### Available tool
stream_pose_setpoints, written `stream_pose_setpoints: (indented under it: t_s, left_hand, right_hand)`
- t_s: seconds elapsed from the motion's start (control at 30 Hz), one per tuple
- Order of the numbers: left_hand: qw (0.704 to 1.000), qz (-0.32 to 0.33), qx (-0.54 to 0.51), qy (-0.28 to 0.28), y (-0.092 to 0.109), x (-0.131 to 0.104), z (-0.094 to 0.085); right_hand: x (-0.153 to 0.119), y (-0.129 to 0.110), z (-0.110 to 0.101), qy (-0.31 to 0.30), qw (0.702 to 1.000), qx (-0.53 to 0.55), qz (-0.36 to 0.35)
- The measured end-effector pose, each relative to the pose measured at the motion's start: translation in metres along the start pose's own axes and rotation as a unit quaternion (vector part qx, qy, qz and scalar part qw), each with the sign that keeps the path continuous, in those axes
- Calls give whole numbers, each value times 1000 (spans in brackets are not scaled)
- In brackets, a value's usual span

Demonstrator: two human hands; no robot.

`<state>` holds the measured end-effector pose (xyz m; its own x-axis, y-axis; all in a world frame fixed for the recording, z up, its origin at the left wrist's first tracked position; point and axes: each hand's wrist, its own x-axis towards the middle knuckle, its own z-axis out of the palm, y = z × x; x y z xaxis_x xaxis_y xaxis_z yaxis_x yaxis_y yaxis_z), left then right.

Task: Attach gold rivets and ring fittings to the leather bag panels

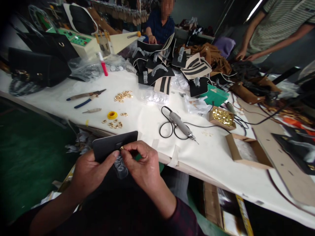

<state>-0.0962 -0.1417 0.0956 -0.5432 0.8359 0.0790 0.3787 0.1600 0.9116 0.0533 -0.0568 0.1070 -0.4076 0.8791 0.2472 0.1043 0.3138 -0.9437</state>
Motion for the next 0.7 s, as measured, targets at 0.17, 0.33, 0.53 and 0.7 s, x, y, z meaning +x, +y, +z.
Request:
stream_pose_setpoints:
  t_s: [0.17,0.33,0.53,0.7]
  left_hand:
    - [992,109,57,10,4,1,0]
    - [971,219,95,24,5,4,-1]
    - [970,223,98,11,6,3,-1]
    - [982,173,78,0,8,-2,1]
  right_hand:
    - [-3,-3,-1,11,1000,-7,-23]
    - [-2,-5,-3,17,999,-3,-35]
    - [-6,-1,-5,8,995,-23,-102]
    - [-7,3,-9,3,984,-59,-169]
